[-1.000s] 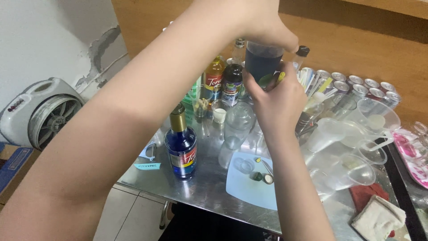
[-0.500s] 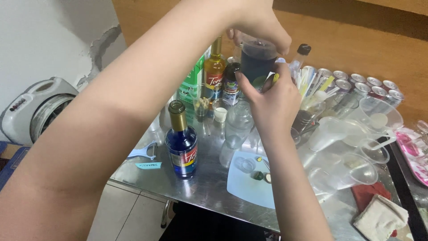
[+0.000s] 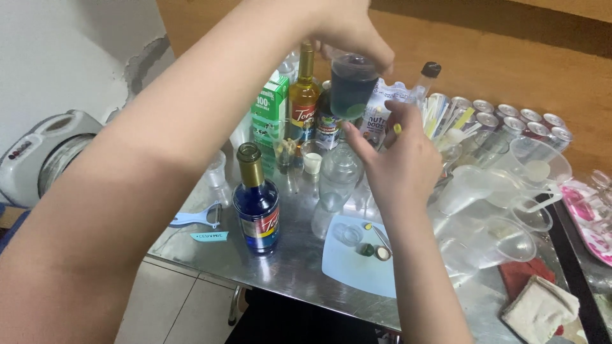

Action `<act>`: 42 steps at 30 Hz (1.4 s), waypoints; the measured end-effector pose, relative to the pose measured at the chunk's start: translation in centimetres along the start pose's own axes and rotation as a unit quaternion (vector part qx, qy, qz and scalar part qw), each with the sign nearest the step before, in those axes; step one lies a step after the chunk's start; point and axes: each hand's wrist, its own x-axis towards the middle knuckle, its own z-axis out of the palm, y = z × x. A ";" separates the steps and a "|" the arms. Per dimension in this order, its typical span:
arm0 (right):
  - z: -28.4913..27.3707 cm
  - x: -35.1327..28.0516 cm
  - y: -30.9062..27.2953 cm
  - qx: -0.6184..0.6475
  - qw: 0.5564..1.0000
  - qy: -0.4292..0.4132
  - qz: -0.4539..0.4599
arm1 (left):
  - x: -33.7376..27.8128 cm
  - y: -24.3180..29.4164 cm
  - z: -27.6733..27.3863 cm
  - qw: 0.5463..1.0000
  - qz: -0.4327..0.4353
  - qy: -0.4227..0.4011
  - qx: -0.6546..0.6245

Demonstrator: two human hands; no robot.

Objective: The person prepares a blue-colored drink by pouring liquid from a blue bottle into a plastic cup and stirring it with a yellow straw. They then add a lime wedge to the cup using a small knife and place a lid on the cup.

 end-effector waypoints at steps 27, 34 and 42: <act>-7.7 -6.8 1.9 0.078 0.996 0.030 0.032 | -4.4 -5.5 2.0 0.991 -0.020 -0.098 0.092; -9.4 -7.5 3.0 0.082 0.994 0.061 0.025 | -4.3 -6.8 5.1 0.988 -0.017 -0.148 0.036; -10.7 -8.1 4.0 0.093 0.990 0.082 0.073 | -2.3 -10.1 9.5 0.981 0.005 -0.190 0.042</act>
